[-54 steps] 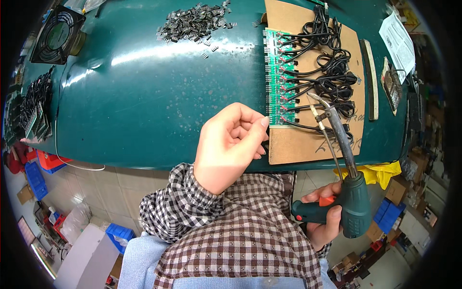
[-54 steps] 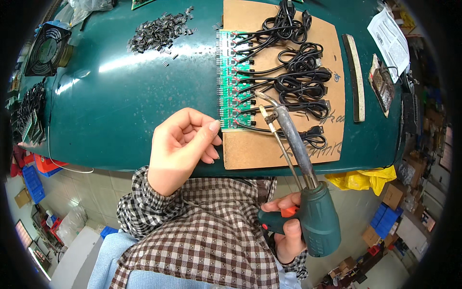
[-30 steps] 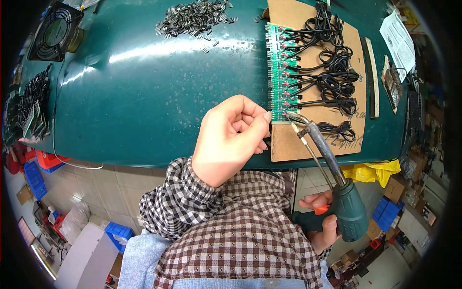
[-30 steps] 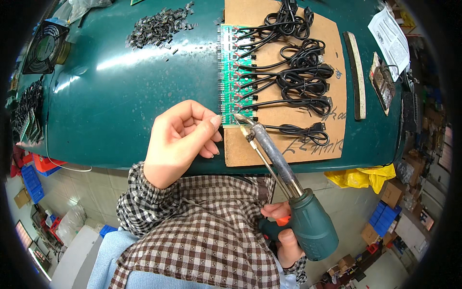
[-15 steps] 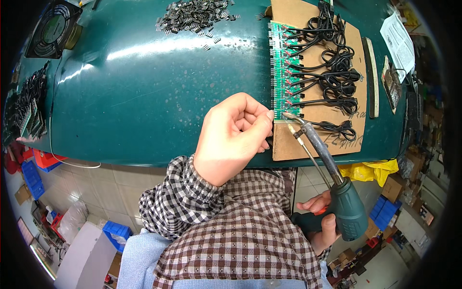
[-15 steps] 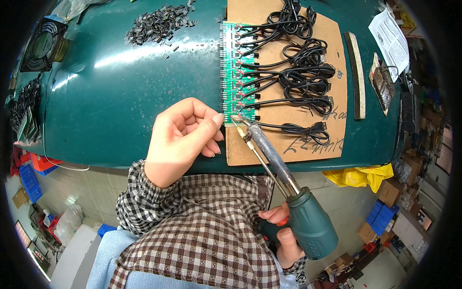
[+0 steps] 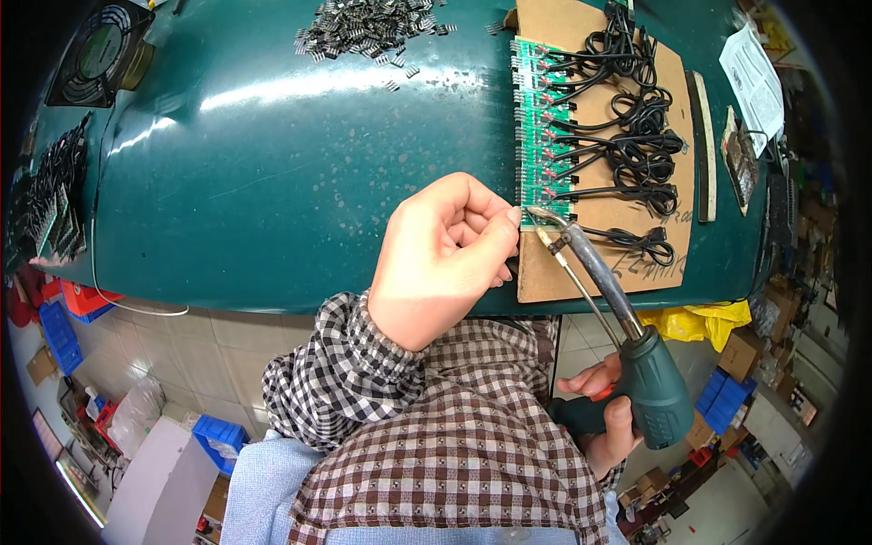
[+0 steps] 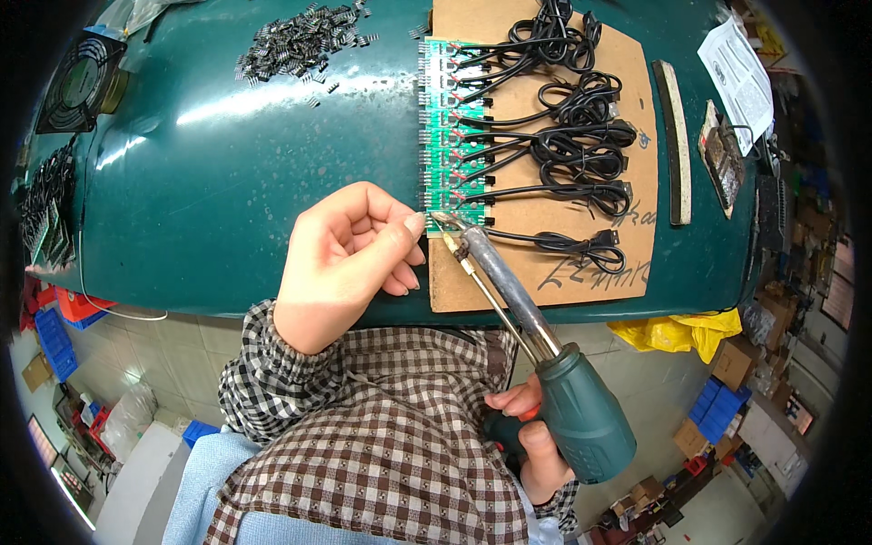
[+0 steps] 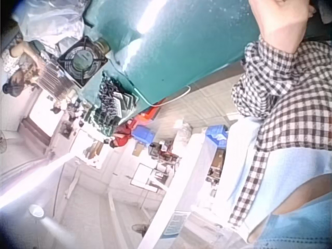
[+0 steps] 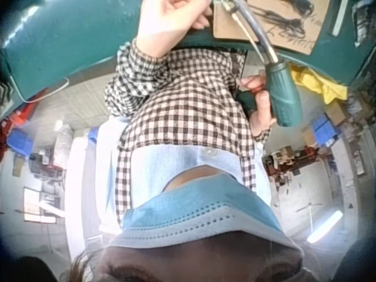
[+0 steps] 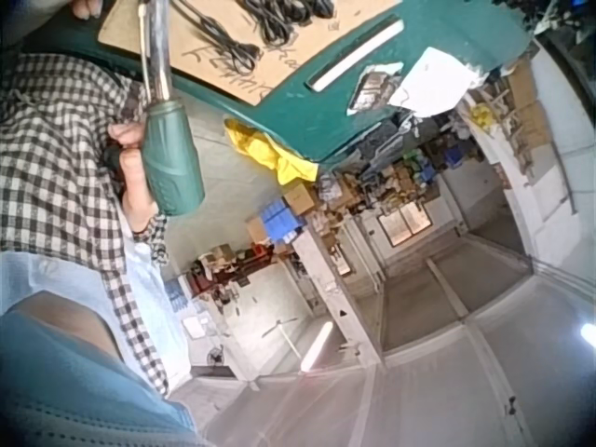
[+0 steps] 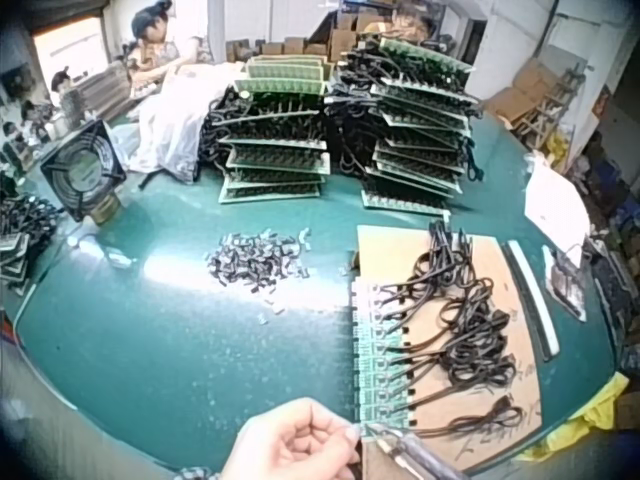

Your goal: The person assembles a circuit board by picking electronic components from the table by hand, positioning them onto the board, and soldering them using a soldering gun.

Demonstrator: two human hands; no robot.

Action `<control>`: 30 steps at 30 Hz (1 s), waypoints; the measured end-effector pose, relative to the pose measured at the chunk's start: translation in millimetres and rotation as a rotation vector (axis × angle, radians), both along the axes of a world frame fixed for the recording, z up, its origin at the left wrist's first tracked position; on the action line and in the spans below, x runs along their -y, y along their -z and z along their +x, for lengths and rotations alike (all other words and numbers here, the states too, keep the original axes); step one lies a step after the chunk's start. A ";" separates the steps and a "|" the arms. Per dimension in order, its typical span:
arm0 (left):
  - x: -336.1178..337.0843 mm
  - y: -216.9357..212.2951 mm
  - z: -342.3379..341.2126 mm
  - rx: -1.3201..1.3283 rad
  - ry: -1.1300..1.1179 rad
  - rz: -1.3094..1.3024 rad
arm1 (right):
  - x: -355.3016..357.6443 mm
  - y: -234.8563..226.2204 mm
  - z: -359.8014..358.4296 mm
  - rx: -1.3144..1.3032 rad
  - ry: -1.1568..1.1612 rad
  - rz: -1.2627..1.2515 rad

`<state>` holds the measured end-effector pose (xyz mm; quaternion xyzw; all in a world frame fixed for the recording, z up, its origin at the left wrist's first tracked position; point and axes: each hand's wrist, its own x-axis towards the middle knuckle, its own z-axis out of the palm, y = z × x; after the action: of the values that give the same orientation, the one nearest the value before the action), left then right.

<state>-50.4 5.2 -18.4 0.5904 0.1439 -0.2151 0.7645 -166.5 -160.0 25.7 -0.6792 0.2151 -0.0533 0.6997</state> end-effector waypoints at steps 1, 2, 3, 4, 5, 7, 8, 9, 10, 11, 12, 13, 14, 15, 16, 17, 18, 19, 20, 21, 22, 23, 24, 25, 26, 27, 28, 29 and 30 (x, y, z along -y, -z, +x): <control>0.1 0.2 0.0 -0.001 0.001 0.000 | -0.3 -0.2 -0.2 -0.011 0.003 0.003; 0.2 0.5 0.0 0.008 0.000 0.001 | -0.4 -0.4 -0.3 -0.022 0.005 0.006; 0.4 0.9 0.0 0.016 -0.001 0.001 | -0.3 -0.5 -0.6 -0.023 0.006 0.006; 0.3 0.8 0.0 0.015 -0.001 0.001 | -0.2 -1.0 -0.7 -0.037 0.009 0.012; 0.3 0.8 -0.1 0.017 -0.003 -0.001 | -0.1 -1.4 -1.0 -0.051 0.012 0.019; 0.5 0.6 -0.2 0.019 -0.005 -0.003 | 3.4 -0.2 -2.9 -0.047 -0.010 0.019; 0.7 0.3 -0.1 0.024 -0.008 -0.003 | 4.6 0.3 -3.6 -0.042 -0.032 0.019; 0.9 0.2 -0.2 0.029 -0.011 -0.004 | 4.1 0.2 -3.4 -0.043 -0.032 0.019; 0.9 0.3 -0.3 0.028 -0.010 -0.004 | 2.7 -0.4 -2.7 -0.045 -0.020 0.011; 0.8 0.5 -0.4 0.026 -0.013 -0.003 | 2.0 -1.2 -2.2 -0.048 -0.008 0.003; 0.7 0.6 -0.5 0.023 -0.015 -0.001 | 4.4 -3.5 -2.6 -0.049 -0.008 0.003; 0.7 0.8 -0.6 0.023 -0.015 -0.001 | 9.0 -6.5 -3.5 -0.102 -0.068 0.049; 0.7 1.0 -0.6 0.020 -0.020 -0.002 | 11.5 -8.1 -4.1 -0.155 -0.127 0.096; 0.6 1.1 -0.7 0.018 -0.024 -0.002 | 11.1 -8.2 -4.4 -0.156 -0.128 0.096; 1.1 0.9 -0.7 0.018 -0.023 -0.002 | 10.7 -8.5 -5.0 -0.156 -0.115 0.093; 1.4 0.7 -0.6 0.021 -0.022 -0.003 | 10.3 -8.6 -5.6 -0.157 -0.103 0.090; 1.8 0.4 -0.7 0.025 -0.022 -0.004 | 10.2 -8.7 -6.1 -0.157 -0.101 0.089; 1.8 0.5 -0.7 0.024 -0.022 -0.004 | 10.1 -8.4 -6.2 -0.155 -0.098 0.086; 1.8 0.5 -0.7 0.022 -0.022 -0.001 | 10.2 -8.1 -6.3 -0.154 -0.094 0.083; 1.8 0.5 -0.6 0.021 -0.022 0.002 | 10.7 -7.3 -6.3 -0.155 -0.093 0.084; 1.9 0.4 -0.7 0.021 -0.021 0.002 | 11.3 -6.0 -6.5 -0.131 -0.087 0.098; 2.0 0.3 -0.8 0.018 -0.021 0.003 | 11.6 -5.2 -6.5 -0.108 -0.081 0.111; 2.1 0.3 -0.8 0.015 -0.022 0.005 | 11.5 -5.1 -6.1 -0.107 -0.080 0.111; 2.1 0.3 -0.9 0.015 -0.022 0.004 | 11.4 -5.5 -5.3 -0.101 -0.083 0.099; 2.0 0.5 -1.0 0.015 -0.024 0.008 | 11.4 -5.8 -4.7 -0.094 -0.085 0.086; 1.9 0.5 -1.1 0.016 -0.026 0.012 | 10.4 -5.8 -4.4 -0.095 -0.086 0.086; 2.0 0.3 -0.9 0.016 -0.025 0.012 | 8.7 -5.3 -4.4 -0.094 -0.076 0.095; 1.9 0.0 -0.9 0.016 -0.025 0.011 | 7.7 -4.9 -4.2 -0.094 -0.066 0.104; 1.8 -0.2 -1.0 0.015 -0.026 0.010 | 8.3 -4.4 -3.6 -0.093 -0.065 0.104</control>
<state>-51.4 3.4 -18.1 0.5940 0.1469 -0.1999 0.7653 -170.1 -168.3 30.2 -0.6504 0.2277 0.0124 0.7245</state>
